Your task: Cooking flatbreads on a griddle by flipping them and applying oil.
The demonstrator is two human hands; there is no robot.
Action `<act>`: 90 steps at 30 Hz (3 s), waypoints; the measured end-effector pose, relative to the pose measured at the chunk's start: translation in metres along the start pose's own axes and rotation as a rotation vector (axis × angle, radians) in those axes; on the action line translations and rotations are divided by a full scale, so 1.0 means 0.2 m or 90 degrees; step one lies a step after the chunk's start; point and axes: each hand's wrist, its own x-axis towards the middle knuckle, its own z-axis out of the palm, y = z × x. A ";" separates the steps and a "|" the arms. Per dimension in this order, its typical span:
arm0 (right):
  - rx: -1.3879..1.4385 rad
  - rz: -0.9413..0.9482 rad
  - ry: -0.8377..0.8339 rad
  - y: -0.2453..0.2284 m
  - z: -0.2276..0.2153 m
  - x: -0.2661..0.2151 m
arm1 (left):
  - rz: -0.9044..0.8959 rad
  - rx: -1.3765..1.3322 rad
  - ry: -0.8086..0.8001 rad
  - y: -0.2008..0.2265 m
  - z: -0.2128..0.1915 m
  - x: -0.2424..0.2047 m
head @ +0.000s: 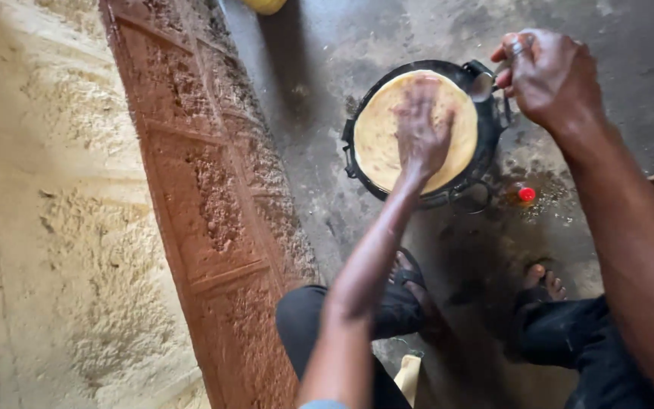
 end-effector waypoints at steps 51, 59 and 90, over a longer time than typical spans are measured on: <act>-0.118 -0.019 -0.027 -0.05 -0.01 0.00 | 0.000 -0.033 -0.010 -0.08 0.07 0.06; -0.105 0.012 -0.022 -0.03 -0.02 -0.01 | 0.319 0.172 -0.220 -0.23 -0.04 0.01; 0.126 0.050 -0.017 0.05 0.26 -0.06 | -0.387 -0.453 -0.120 -0.18 -0.48 0.07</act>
